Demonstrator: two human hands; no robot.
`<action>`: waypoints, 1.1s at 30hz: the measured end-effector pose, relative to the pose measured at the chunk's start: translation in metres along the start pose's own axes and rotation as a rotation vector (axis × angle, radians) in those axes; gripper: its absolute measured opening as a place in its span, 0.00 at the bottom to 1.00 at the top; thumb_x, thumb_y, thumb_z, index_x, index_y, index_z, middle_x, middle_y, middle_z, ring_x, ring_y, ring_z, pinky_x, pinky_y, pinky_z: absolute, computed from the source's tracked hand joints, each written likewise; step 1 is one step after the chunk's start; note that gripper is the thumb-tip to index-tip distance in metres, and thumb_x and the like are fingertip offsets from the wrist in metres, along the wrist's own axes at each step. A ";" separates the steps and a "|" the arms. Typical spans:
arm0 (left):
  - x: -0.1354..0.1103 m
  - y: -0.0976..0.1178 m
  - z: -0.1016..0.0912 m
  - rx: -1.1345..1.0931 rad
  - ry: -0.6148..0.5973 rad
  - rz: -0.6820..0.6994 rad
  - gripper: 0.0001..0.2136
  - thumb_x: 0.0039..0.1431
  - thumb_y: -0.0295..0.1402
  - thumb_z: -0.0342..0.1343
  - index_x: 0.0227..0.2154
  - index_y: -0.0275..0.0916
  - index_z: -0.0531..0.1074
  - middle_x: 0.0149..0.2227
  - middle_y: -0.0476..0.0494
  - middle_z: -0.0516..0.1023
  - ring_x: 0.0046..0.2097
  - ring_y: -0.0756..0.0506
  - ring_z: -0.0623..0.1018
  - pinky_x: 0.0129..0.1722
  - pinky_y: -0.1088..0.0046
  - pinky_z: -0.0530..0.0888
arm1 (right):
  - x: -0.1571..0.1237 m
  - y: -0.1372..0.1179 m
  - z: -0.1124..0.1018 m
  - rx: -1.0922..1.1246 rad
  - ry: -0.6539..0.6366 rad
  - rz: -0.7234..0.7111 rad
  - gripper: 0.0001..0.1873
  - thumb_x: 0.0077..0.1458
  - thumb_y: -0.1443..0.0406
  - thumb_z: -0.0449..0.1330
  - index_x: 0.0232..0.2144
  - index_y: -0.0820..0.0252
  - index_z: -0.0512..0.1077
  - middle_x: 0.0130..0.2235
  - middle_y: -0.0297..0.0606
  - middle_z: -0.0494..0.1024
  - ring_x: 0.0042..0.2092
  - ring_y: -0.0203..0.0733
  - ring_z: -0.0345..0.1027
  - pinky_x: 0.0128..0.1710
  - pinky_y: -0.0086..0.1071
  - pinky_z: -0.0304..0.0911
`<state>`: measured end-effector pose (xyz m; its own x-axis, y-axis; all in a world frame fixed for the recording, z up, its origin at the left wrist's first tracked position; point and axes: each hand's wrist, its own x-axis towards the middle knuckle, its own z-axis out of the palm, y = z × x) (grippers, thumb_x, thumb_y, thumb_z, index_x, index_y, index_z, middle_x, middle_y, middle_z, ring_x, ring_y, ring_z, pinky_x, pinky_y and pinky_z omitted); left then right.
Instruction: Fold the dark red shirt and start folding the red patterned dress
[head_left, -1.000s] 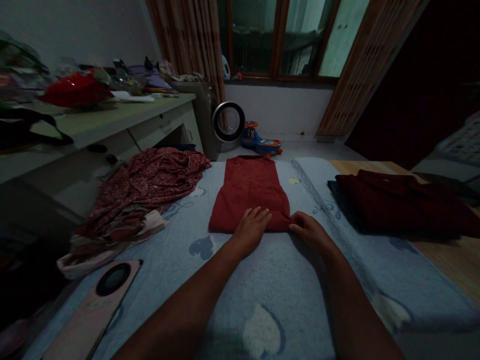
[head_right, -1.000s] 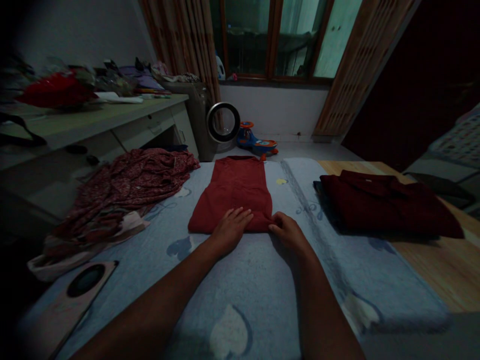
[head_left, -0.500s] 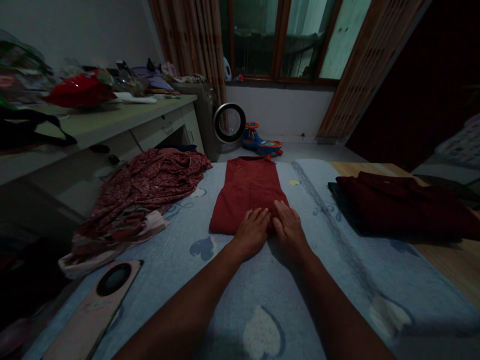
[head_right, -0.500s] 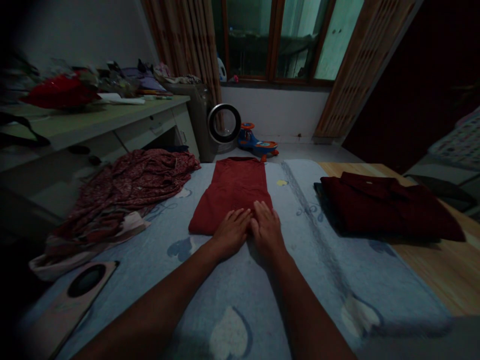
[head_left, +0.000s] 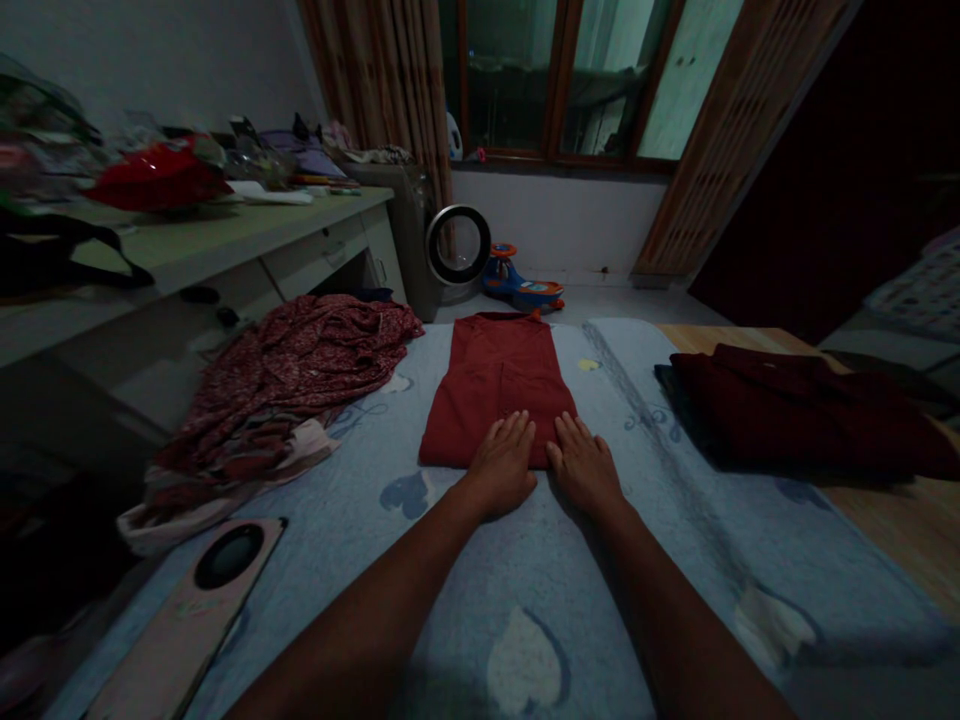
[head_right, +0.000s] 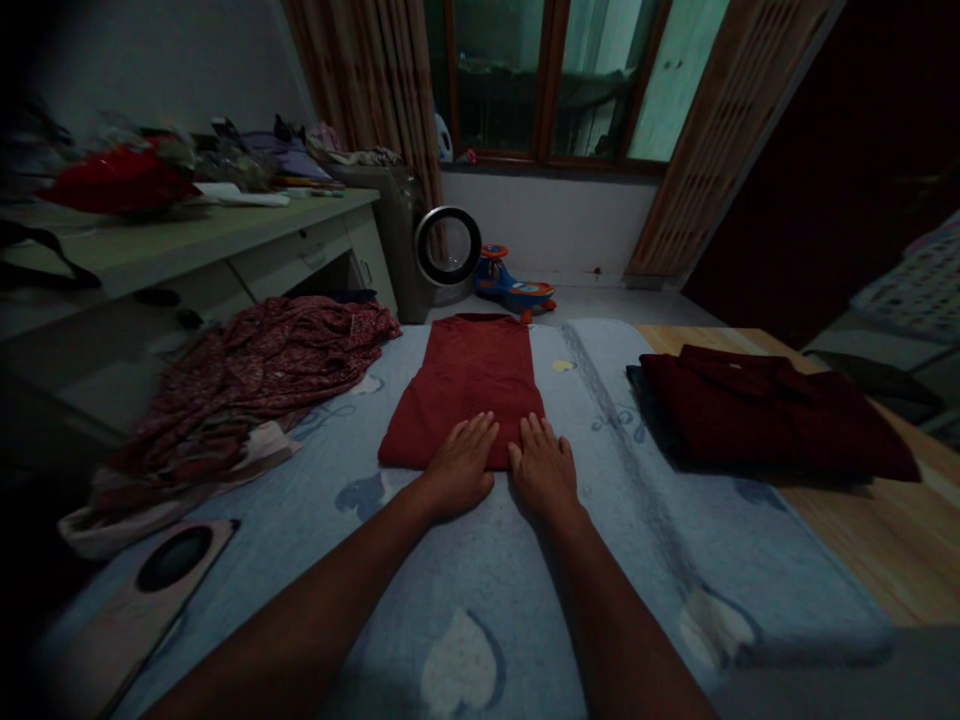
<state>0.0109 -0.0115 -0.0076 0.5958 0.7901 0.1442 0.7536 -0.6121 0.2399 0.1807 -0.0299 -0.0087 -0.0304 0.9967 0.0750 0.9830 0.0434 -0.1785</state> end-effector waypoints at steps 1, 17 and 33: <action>0.000 0.000 -0.002 -0.010 -0.011 0.003 0.36 0.56 0.36 0.51 0.66 0.30 0.51 0.70 0.31 0.48 0.71 0.38 0.48 0.68 0.56 0.49 | 0.000 0.004 0.000 -0.006 -0.011 0.020 0.30 0.67 0.57 0.41 0.67 0.62 0.54 0.70 0.43 0.50 0.69 0.50 0.44 0.64 0.52 0.44; 0.010 -0.021 -0.019 -0.127 0.254 -0.085 0.20 0.69 0.31 0.39 0.59 0.37 0.65 0.63 0.41 0.67 0.66 0.47 0.62 0.66 0.63 0.59 | 0.041 0.041 -0.028 0.086 0.093 0.103 0.26 0.65 0.61 0.47 0.61 0.68 0.62 0.65 0.56 0.61 0.66 0.54 0.53 0.62 0.49 0.52; 0.006 -0.058 -0.006 0.100 0.202 -0.314 0.27 0.66 0.45 0.44 0.65 0.43 0.57 0.68 0.42 0.58 0.68 0.32 0.55 0.64 0.43 0.54 | 0.075 -0.051 0.007 0.123 0.013 -0.226 0.28 0.66 0.59 0.46 0.66 0.53 0.55 0.70 0.38 0.52 0.70 0.50 0.42 0.65 0.51 0.43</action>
<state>-0.0313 0.0291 -0.0146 0.2725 0.9242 0.2677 0.9198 -0.3318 0.2094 0.1270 0.0433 -0.0011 -0.2438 0.9598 0.1388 0.9219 0.2738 -0.2742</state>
